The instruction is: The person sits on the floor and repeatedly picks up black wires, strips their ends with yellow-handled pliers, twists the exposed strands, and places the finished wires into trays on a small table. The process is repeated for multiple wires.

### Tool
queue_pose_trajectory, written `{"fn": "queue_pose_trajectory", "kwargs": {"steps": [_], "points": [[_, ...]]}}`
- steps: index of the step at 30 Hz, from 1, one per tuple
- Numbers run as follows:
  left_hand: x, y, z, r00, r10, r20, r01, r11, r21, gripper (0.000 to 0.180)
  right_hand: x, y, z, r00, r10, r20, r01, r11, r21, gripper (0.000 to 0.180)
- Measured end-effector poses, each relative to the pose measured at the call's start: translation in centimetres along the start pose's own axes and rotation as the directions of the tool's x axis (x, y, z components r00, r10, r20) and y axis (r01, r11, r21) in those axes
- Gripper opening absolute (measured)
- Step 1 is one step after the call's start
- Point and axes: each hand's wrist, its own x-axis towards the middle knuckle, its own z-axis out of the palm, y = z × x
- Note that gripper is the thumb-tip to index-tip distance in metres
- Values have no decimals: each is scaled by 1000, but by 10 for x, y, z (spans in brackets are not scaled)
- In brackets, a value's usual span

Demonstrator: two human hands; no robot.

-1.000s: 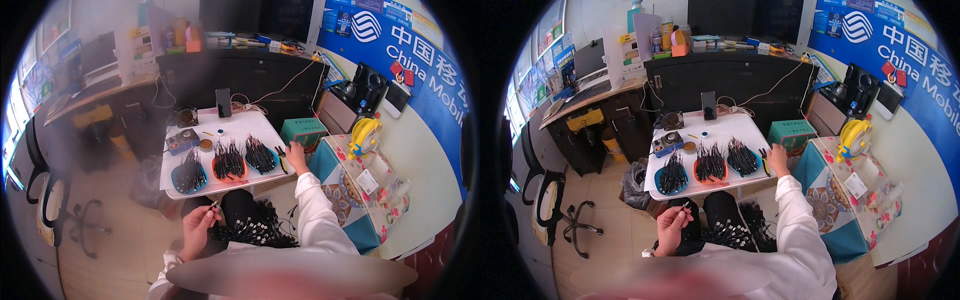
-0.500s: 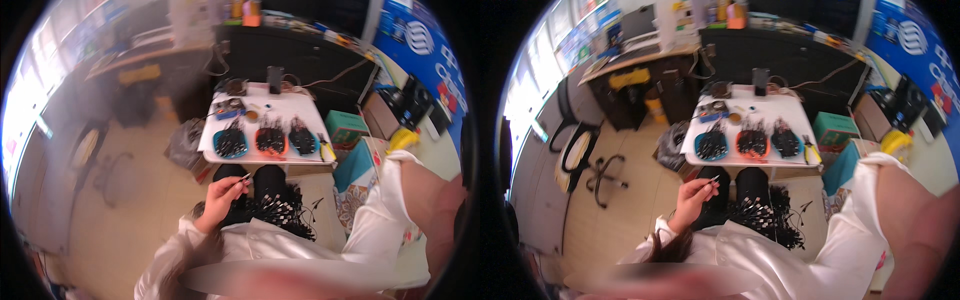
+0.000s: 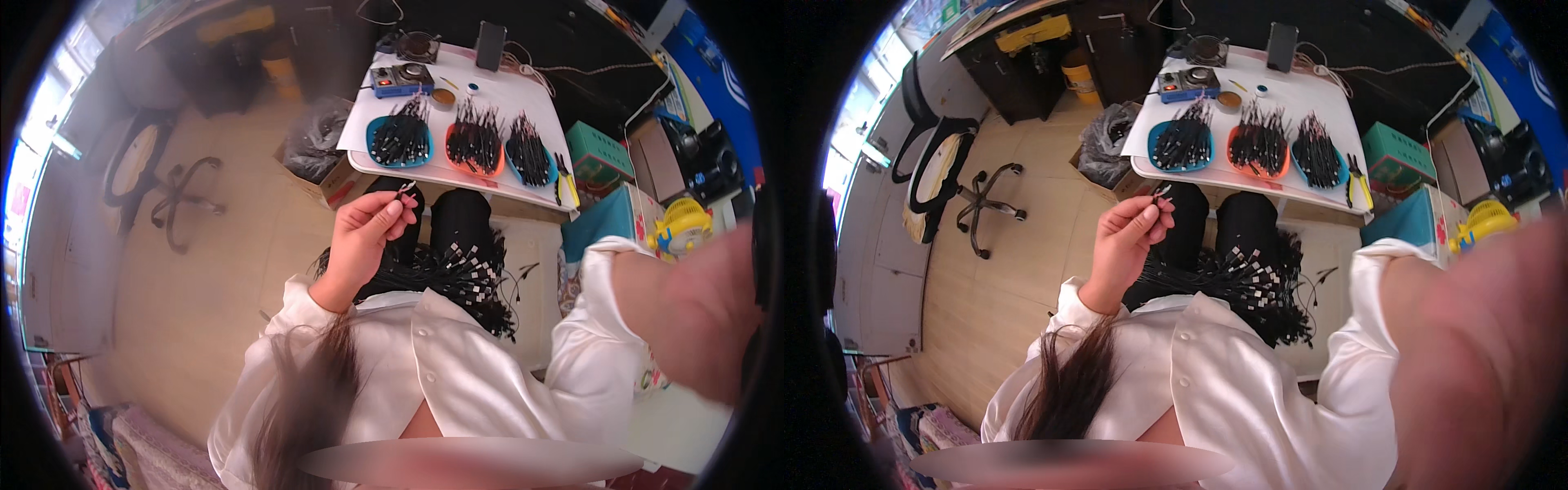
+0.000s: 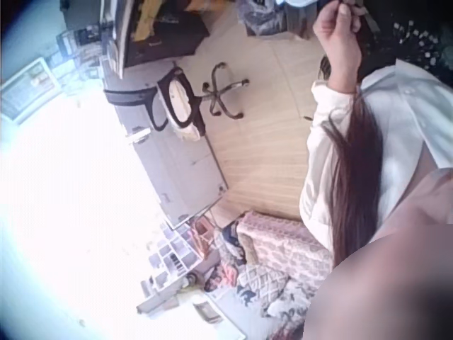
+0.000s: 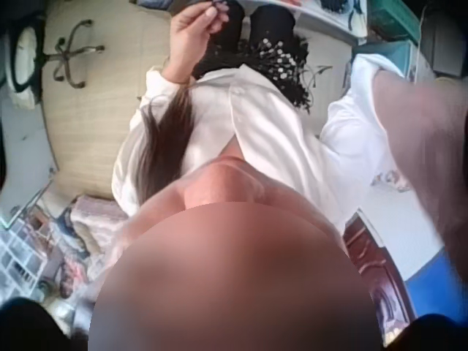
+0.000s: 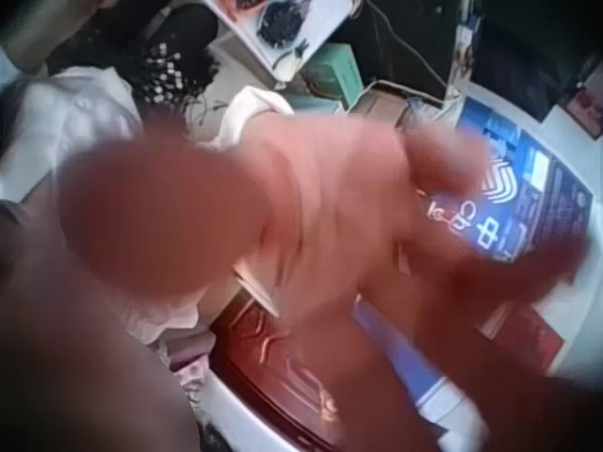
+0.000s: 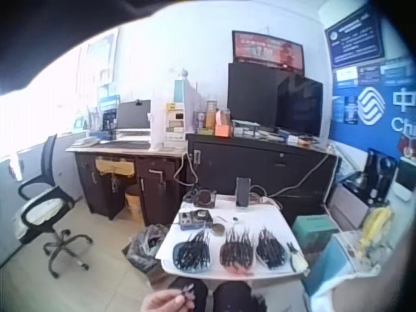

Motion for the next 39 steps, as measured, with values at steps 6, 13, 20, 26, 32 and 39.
{"fn": "queue_pose_trajectory", "kwargs": {"steps": [6,13,20,26,32,39], "points": [[15,1,8,1000,8,12,-8,999,-40,17,-134,24,79,252,893,374,-963,192,191,16],[26,-12,5,997,-74,0,74,997,-8,18,-215,12,117,38,816,577,-916,-202,346,13],[30,-20,8,997,-73,6,73,996,45,16,-216,16,118,100,819,566,-879,-194,436,7],[23,-18,14,996,-90,-10,90,983,160,16,-214,10,117,59,846,529,-869,-218,444,9],[10,-16,14,996,-84,39,75,976,203,16,-201,5,108,-15,763,647,-815,-384,434,14],[7,-16,11,982,-127,139,131,991,-24,17,-210,-13,119,-62,680,731,-486,-660,573,14]]}}
